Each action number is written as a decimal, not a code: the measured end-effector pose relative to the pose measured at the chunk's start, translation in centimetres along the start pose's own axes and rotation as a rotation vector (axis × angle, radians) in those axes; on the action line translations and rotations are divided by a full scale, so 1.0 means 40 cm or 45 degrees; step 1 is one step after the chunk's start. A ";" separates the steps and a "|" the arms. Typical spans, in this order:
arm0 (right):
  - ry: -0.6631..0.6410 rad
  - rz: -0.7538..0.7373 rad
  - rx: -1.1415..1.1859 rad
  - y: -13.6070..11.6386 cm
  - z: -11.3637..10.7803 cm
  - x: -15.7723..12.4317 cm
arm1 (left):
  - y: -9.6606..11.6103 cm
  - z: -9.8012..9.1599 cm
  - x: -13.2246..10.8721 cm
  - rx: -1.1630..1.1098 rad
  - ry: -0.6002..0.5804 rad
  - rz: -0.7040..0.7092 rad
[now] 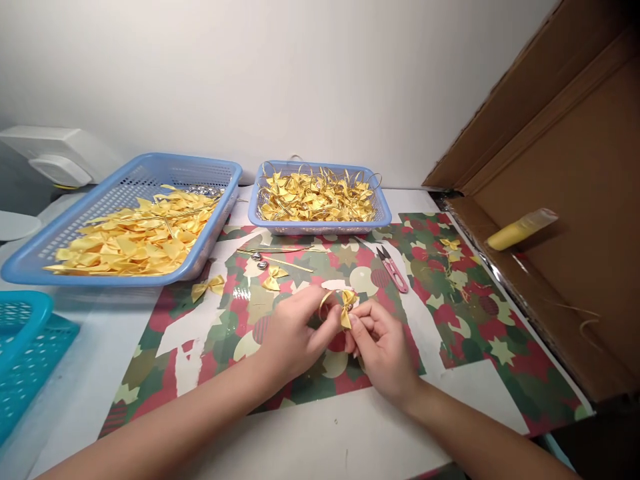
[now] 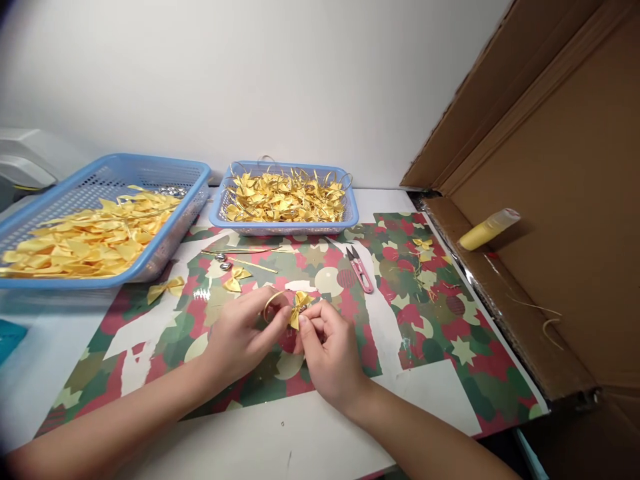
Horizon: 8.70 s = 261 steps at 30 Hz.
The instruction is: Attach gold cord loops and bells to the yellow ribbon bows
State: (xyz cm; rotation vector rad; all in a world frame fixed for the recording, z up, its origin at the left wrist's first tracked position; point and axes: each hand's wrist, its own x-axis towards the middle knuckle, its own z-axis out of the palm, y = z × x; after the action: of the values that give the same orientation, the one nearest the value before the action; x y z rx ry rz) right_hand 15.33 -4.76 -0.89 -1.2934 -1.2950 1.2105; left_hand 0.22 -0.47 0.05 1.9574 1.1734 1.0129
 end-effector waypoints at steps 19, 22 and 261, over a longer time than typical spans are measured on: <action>0.099 -0.271 -0.277 -0.008 -0.017 0.015 | 0.021 -0.017 0.029 -0.935 -0.308 -0.805; 0.099 -0.248 -0.227 -0.004 -0.012 0.018 | 0.021 -0.015 0.031 -0.880 -0.317 -0.768; -0.054 -0.377 -0.216 0.010 -0.073 0.137 | -0.028 -0.064 0.077 -0.239 -0.633 -0.283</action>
State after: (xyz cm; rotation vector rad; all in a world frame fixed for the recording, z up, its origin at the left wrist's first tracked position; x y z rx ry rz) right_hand 18.08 0.82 -1.19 -1.1472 -1.5850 0.9405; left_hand -1.48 3.10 1.32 1.7449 0.9473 0.4626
